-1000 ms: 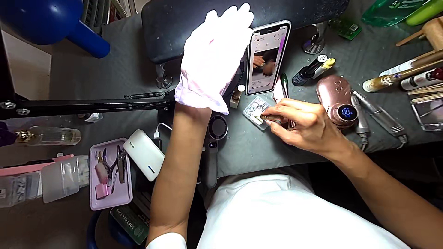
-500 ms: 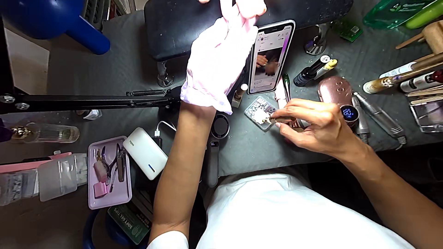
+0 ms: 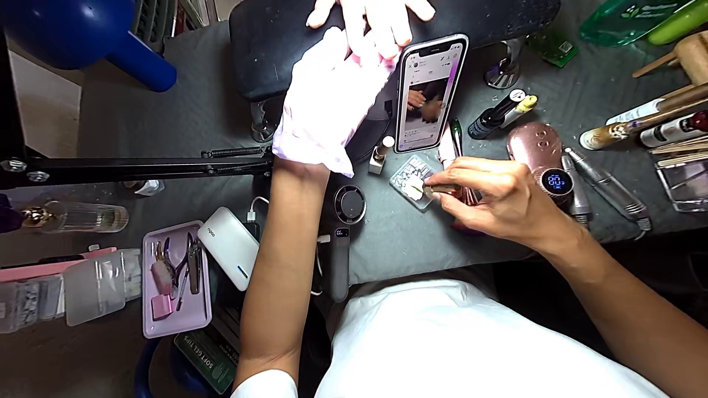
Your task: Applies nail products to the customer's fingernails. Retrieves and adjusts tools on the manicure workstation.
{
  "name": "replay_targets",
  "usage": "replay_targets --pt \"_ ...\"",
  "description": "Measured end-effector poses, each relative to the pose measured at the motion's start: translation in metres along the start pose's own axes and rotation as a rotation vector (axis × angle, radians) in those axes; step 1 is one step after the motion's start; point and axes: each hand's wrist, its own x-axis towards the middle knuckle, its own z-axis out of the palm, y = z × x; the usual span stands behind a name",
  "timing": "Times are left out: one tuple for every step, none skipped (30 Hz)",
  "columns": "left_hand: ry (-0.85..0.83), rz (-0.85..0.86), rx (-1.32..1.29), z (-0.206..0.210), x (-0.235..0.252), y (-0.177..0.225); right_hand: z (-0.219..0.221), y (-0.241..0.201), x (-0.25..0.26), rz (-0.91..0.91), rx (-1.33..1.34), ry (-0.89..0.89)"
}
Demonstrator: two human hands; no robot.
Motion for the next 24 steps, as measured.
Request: replay_targets --pt "-0.022 0.022 0.045 -0.002 0.002 0.002 0.001 0.001 0.001 -0.004 0.006 0.005" --pt "-0.029 0.047 0.122 -0.004 0.005 0.003 0.001 0.000 0.002 -0.005 0.010 0.011" --pt "-0.012 0.070 0.201 -0.005 0.006 0.004 0.000 0.000 0.003 -0.003 0.011 0.012" --pt "0.006 0.064 0.194 -0.005 0.008 0.004 0.000 0.000 0.004 -0.002 0.010 0.009" --pt "0.016 0.044 0.131 -0.005 0.011 0.004 0.000 0.001 0.005 0.001 0.006 0.000" --pt "0.000 0.034 0.089 -0.005 0.014 0.003 0.001 0.002 0.005 0.002 0.005 -0.010" --pt "-0.008 0.039 0.094 -0.006 0.016 0.003 0.001 0.003 0.005 0.003 0.005 -0.011" --pt "-0.008 0.056 0.128 -0.005 0.018 0.002 0.001 0.004 0.005 0.003 0.011 -0.005" --pt "-0.033 0.057 0.138 -0.005 0.020 0.002 0.000 0.004 0.005 0.002 0.017 0.004" --pt "-0.019 0.079 0.186 -0.004 0.021 0.001 -0.001 0.003 0.006 0.003 0.025 0.007" --pt "-0.024 0.104 0.265 -0.003 0.021 0.001 -0.002 0.004 0.007 0.007 0.029 0.003" --pt "-0.026 0.138 0.364 -0.002 0.021 0.001 -0.001 0.005 0.007 0.013 0.029 -0.002" --pt "-0.022 0.145 0.418 0.001 0.022 0.001 -0.001 0.007 0.007 0.018 0.033 -0.002" --pt "-0.012 0.138 0.430 0.003 0.023 0.001 -0.001 0.008 0.007 0.019 0.045 0.005" --pt "-0.002 0.123 0.425 0.004 0.023 0.001 -0.001 0.008 0.008 0.017 0.060 0.016" --pt "-0.009 0.124 0.427 0.004 0.023 0.000 -0.002 0.007 0.008 0.015 0.075 0.023" --pt "-0.019 0.134 0.439 0.003 0.022 0.000 -0.002 0.007 0.008 0.019 0.082 0.019" --pt "-0.016 0.145 0.434 0.003 0.022 -0.002 -0.002 0.008 0.006 0.027 0.080 0.011" --pt "-0.006 0.163 0.465 0.005 0.021 -0.003 0.000 0.009 0.005 0.035 0.080 0.010" --pt "0.013 0.175 0.486 0.007 0.020 -0.003 0.000 0.010 0.005 0.042 0.082 0.017" --pt "0.032 0.184 0.502 0.010 0.017 -0.003 0.000 0.011 0.005 0.051 0.088 0.027" --pt "0.064 0.172 0.472 0.014 0.014 -0.003 -0.001 0.011 0.004 0.063 0.100 0.035" --pt "0.098 0.157 0.428 0.018 0.012 -0.003 -0.001 0.011 0.003 0.074 0.110 0.036" --pt "0.116 0.143 0.391 0.020 0.009 -0.002 0.000 0.012 0.002 0.082 0.119 0.033"
